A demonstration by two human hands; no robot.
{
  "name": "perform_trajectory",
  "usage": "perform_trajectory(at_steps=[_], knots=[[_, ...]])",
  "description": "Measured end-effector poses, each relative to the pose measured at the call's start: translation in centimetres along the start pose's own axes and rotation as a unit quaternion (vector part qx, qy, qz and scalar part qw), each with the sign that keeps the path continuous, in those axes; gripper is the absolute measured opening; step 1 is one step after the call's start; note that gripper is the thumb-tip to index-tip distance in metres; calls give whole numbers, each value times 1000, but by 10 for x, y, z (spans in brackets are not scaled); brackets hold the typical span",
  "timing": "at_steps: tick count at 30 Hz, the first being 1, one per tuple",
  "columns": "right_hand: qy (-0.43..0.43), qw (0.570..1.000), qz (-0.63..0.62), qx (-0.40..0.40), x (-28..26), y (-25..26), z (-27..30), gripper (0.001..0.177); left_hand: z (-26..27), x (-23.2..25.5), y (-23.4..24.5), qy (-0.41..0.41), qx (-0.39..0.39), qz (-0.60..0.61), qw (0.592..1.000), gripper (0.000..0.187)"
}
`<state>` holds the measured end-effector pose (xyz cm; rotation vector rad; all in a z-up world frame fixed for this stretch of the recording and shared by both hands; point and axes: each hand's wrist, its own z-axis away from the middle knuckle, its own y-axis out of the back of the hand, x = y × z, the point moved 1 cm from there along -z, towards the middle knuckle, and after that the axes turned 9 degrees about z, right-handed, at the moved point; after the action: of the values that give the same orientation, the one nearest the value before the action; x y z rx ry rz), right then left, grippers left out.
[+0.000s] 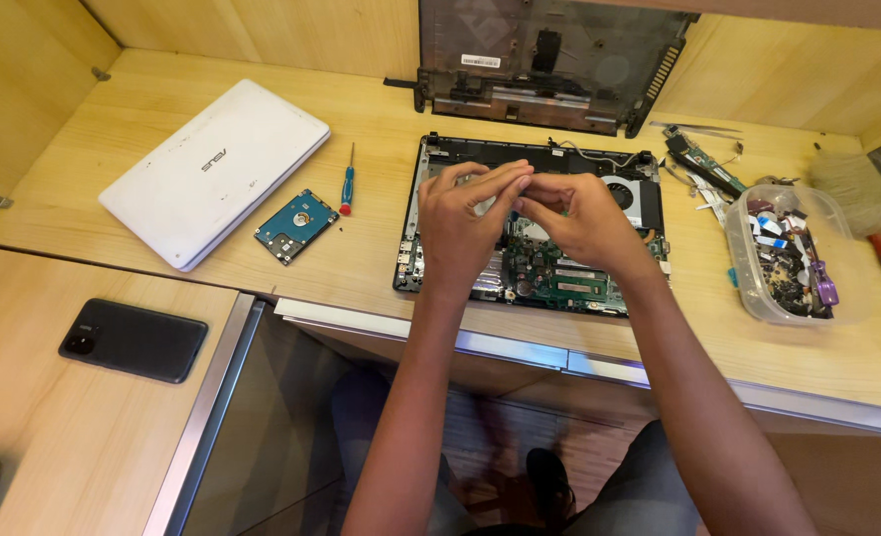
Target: The person uses a screwdriver to remove screws from the laptop motherboard and places them into a plastic container. They continue unscrewing and organizing the small parts while the laptop remains open on the desk.
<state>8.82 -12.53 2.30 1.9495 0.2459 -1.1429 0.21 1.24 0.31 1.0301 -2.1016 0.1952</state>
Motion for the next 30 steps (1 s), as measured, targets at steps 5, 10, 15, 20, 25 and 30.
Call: perform_trajectory(at_steps=[5,10,15,20,25,30], knots=[[-5,996,45,77,13,2,-4,28,2,10,2,9,-11,22,1000,17],[10,997,-21,-78,-33,16,1,17,-1,12,2,-16,-25,-3,1000,17],[-9,989,128,68,36,-1,-17,28,-3,10,6,-3,-37,-4,999,17],[-24,998,39,-39,-16,5,-7,24,-5,13,11,3,-29,-24,999,15],[-24,1000,11,-6,-15,6,-3,11,-5,10,7,4,-38,-14,999,17],[-14,996,90,6,-8,17,-2,51,-6,-1,1,-1,-39,-18,999,14]])
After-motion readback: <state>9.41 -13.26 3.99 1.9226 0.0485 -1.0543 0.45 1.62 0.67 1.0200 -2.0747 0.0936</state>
